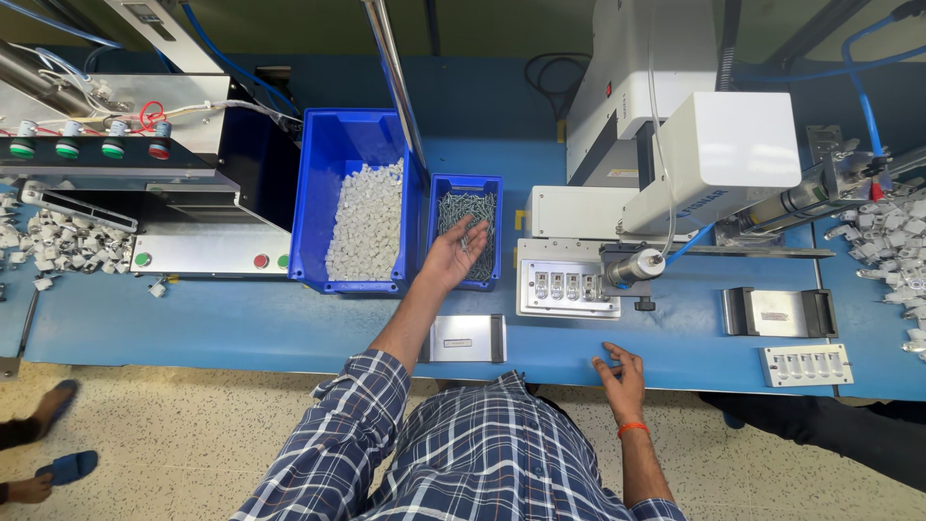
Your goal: The person assembles small white plastic components and metal screws into a metal fixture on a blue workbench. They repeatedly pick parts from blue bins, insert them into the fixture, and place the completed fixture aside. A coworker is visible working nearby.
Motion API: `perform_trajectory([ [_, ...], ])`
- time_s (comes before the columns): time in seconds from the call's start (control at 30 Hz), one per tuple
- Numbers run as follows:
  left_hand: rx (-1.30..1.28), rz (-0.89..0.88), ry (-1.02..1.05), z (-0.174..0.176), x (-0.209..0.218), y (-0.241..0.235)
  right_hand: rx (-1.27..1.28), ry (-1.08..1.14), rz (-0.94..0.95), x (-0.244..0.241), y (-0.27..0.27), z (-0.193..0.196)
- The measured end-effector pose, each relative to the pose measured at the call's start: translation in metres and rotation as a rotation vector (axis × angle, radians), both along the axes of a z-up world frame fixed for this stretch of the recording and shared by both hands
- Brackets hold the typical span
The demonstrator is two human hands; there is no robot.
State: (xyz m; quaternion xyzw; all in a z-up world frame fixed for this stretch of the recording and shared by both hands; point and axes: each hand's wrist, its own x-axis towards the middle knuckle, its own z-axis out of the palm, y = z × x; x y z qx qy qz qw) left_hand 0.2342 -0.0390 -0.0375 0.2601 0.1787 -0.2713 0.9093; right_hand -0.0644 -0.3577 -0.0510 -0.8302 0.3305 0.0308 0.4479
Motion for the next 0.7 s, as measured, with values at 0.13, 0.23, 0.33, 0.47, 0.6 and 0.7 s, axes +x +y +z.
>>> perform_trajectory([
  [0.13,-0.089,0.018,-0.066,-0.007,0.000,0.003,0.005,-0.009,0.002,0.000,0.000,0.001],
  [0.23,-0.118,0.067,0.068,0.005,-0.008,0.004,0.010,0.001,0.006,0.000,0.000,0.002],
  [0.33,-0.138,0.106,0.149,0.025,-0.017,0.004,0.024,0.009,0.005,-0.001,0.000,0.002],
  [0.47,-0.161,0.083,0.118,0.039,-0.033,0.002,0.039,-0.006,0.006,-0.003,-0.003,-0.002],
  [0.6,-0.100,-0.011,0.018,0.046,-0.061,0.006,0.040,-0.042,0.007,-0.005,-0.005,-0.011],
  [0.7,-0.014,-0.121,0.001,0.062,-0.094,0.009,0.165,-0.169,0.034,-0.006,0.002,-0.006],
])
